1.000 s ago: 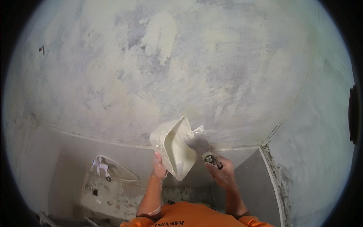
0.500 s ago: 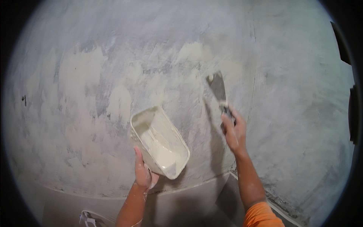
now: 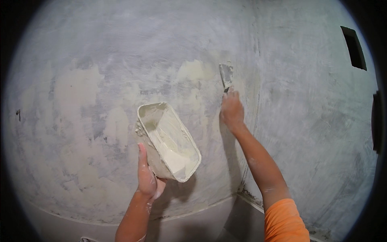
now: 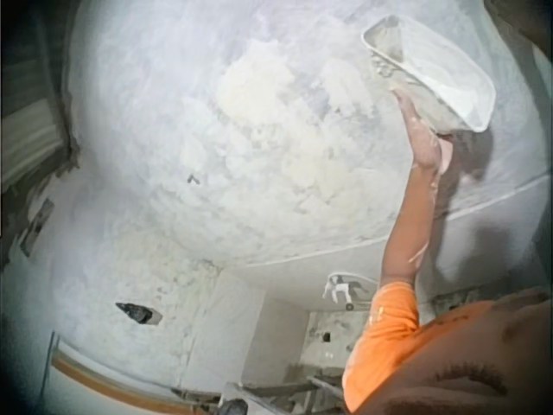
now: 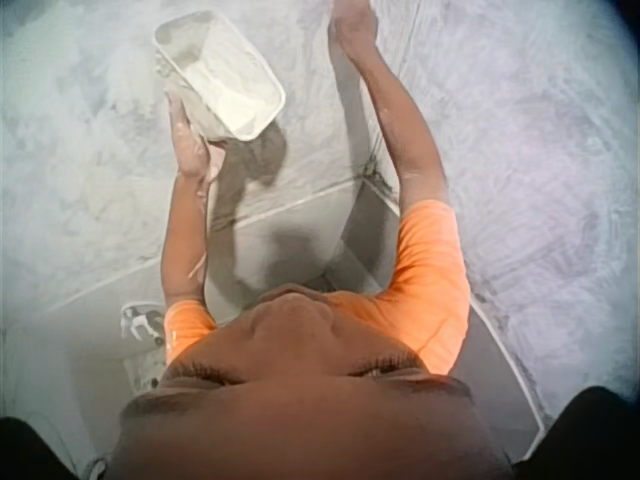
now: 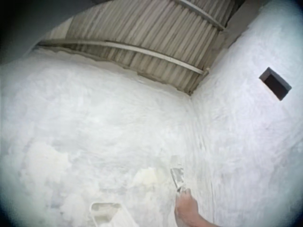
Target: The person applies plaster to the corner and upper areas of a wall using a putty knife, taking fresh plaster from a container held in their left hand and spreading it across the wall surface.
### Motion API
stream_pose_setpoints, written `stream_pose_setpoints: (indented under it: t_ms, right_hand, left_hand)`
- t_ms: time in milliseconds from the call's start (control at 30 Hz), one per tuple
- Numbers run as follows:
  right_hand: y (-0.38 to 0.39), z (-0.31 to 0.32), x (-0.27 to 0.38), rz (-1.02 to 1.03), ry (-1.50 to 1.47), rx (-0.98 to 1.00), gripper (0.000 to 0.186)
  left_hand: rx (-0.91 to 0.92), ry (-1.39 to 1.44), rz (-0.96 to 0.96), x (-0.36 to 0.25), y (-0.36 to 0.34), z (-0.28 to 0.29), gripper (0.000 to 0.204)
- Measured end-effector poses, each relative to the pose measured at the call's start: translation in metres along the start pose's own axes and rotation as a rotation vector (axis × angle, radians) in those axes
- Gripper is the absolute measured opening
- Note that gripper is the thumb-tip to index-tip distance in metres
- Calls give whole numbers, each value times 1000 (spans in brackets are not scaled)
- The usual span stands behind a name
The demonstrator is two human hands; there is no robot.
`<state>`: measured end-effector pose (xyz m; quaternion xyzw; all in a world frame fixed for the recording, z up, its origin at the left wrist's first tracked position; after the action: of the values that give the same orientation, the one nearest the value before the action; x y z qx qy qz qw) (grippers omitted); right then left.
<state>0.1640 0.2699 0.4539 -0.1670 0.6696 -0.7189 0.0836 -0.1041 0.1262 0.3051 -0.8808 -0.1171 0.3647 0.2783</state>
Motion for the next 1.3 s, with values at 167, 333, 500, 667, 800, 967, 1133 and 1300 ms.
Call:
stream_pose_setpoints:
  t_ms: [167,333,500,667,800,967,1133,1300]
  right_hand:
    - [57,5,18,109,-54,49,54]
    - [-10,30,3,72,-22,-96,49]
    - [-73,22,5,-97,19,128,54]
    - [26,9,35,-83,71,373,67]
    - [84,37,27,81,103,431,62]
    - [20,106,43,-21,47,621,34]
    - [-61,108,65,151,83,292,28]
    - [-75,78,113,270,46,69,48]
  left_hand:
    - [-1,-15,15,-1,-5,7,85]
    - [41,17,35,1,-21,-3,81]
    - [46,87,77,14,-38,-7,77]
    - [27,102,28,22,-41,-8,73]
    - [92,216,-1,20,-40,-13,71]
    - [-24,221,-58,11,-32,-6,69]
    - [-4,250,-29,0,-16,-2,70]
    - [-29,161,-74,-17,2,23,77]
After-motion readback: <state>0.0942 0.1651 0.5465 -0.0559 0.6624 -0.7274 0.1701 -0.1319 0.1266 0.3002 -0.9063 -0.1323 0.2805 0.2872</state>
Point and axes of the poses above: each hand's wrist, its own y-axis away from the middle knuckle, its own z-axis out of the back of the hand, x = y × z, the point moved 4 cm from there along -y, towards the middle knuckle, and after that the axes turned 6 degrees about -x, right-handed, at the moved point
